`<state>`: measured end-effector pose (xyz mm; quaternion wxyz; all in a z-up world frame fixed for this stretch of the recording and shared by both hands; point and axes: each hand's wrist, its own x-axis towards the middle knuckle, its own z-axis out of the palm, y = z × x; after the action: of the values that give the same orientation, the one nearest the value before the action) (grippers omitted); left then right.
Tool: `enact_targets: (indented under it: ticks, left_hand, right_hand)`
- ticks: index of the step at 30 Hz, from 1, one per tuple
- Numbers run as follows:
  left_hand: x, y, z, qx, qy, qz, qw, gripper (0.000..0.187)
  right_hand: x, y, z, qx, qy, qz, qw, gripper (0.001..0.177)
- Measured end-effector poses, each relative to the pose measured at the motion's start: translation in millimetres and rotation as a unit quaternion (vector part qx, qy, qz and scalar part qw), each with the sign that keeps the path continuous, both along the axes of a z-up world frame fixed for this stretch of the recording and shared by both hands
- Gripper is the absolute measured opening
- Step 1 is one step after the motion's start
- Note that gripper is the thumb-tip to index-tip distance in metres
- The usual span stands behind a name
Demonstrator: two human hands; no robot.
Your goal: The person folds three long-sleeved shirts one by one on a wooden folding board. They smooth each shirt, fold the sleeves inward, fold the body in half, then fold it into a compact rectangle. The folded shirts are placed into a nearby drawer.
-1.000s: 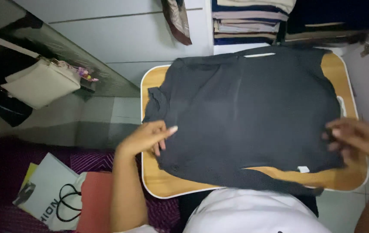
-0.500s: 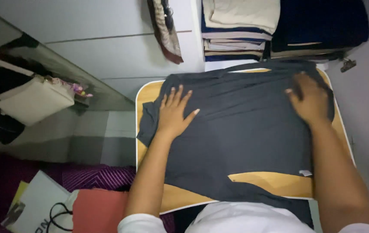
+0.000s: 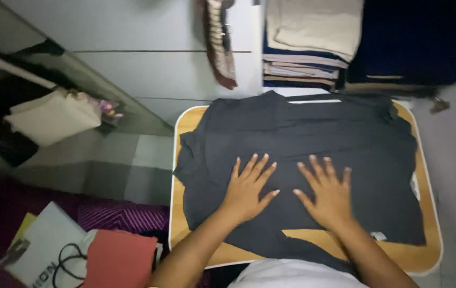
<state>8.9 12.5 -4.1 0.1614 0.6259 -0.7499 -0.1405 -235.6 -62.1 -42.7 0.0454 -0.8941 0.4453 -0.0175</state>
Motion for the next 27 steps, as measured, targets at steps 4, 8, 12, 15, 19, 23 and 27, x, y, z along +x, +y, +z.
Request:
enact_targets:
  ticks: [4, 8, 12, 15, 19, 23, 27]
  left_hand:
    - [48.1, -3.3, -14.8, -0.031, -0.039, 0.053, 0.997, 0.063]
    - [68.4, -18.8, -16.7, -0.046, -0.041, 0.056, 0.996, 0.063]
    - [86.0, -47.5, -20.0, -0.02, -0.038, 0.046, 0.998, 0.065]
    - [100.0, -77.6, -32.2, -0.039, -0.057, 0.047, 0.996, 0.062]
    - [97.4, -84.9, -50.2, -0.172, -0.123, 0.013, 0.977, 0.03]
    - [28.7, -47.5, -33.0, -0.23, -0.039, -0.047, 0.971, 0.018]
    - [27.7, 6.8, -22.6, -0.053, -0.048, -0.092, 0.993, 0.062]
  right_hand:
    - [-33.0, -39.5, 1.8, 0.058, 0.048, -0.125, 0.989, 0.077]
    - [-62.4, -73.6, -20.3, 0.028, -0.008, -0.15, 0.988, 0.077]
    - [-42.1, -87.9, -14.1, 0.026, -0.033, -0.161, 0.986, 0.079]
    - [-29.8, -110.7, -14.4, 0.014, -0.048, -0.131, 0.99, 0.077]
    - [-19.5, -110.5, -32.9, -0.095, -0.172, -0.093, 0.976, 0.055]
    - [36.6, -45.3, 2.5, -0.107, -0.112, -0.06, 0.986, 0.069]
    - [10.7, 14.1, -8.7, -0.013, -0.047, 0.014, 0.999, 0.071]
